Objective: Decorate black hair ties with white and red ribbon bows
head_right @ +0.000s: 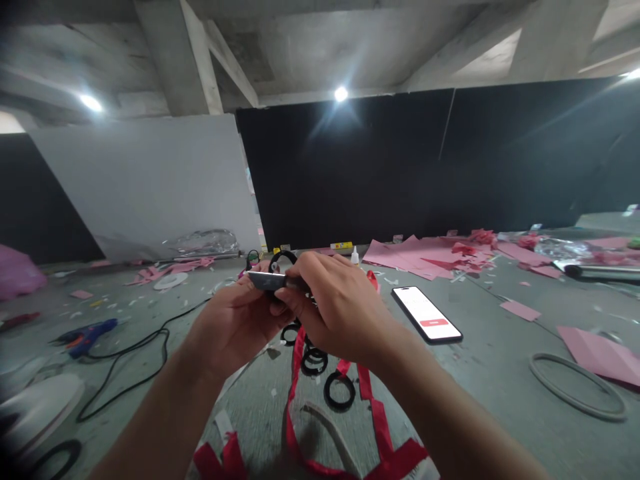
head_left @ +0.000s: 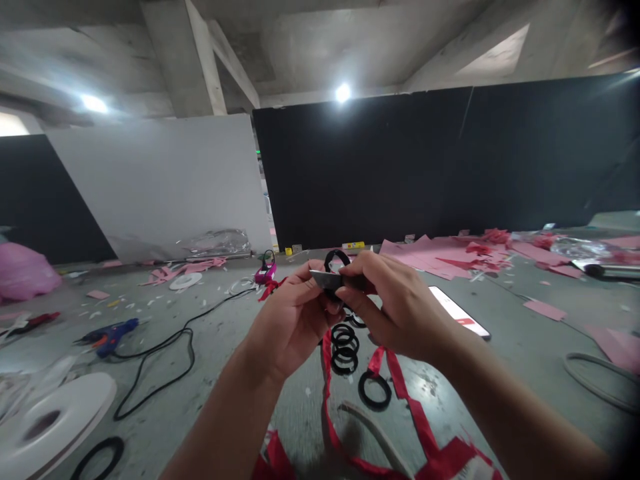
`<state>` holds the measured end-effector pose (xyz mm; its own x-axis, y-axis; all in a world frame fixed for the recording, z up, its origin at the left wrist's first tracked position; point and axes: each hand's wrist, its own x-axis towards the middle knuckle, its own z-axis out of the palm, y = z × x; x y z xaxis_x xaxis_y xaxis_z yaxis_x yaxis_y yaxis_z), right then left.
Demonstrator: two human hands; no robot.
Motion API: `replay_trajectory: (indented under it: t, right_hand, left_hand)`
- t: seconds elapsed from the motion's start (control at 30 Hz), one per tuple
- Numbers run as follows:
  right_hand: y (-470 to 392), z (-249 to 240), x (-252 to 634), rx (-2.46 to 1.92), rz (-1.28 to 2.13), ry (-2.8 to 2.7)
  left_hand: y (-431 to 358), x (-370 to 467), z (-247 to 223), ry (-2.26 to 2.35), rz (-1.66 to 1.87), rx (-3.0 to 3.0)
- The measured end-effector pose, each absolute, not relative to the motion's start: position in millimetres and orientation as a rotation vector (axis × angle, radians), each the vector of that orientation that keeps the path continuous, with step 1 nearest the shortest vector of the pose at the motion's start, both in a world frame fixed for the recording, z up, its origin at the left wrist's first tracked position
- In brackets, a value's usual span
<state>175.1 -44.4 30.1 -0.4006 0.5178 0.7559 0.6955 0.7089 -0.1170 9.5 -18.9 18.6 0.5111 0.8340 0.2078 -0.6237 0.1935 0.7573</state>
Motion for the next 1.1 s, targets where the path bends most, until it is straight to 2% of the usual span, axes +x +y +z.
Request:
replay_trajectory:
  t: [1.1]
  right_hand:
    - [-42.6,36.1,188.4,-0.859,-0.256,-2.127]
  left_hand:
    - [-15.5,1.0,19.4,0.241,0.931,1.13]
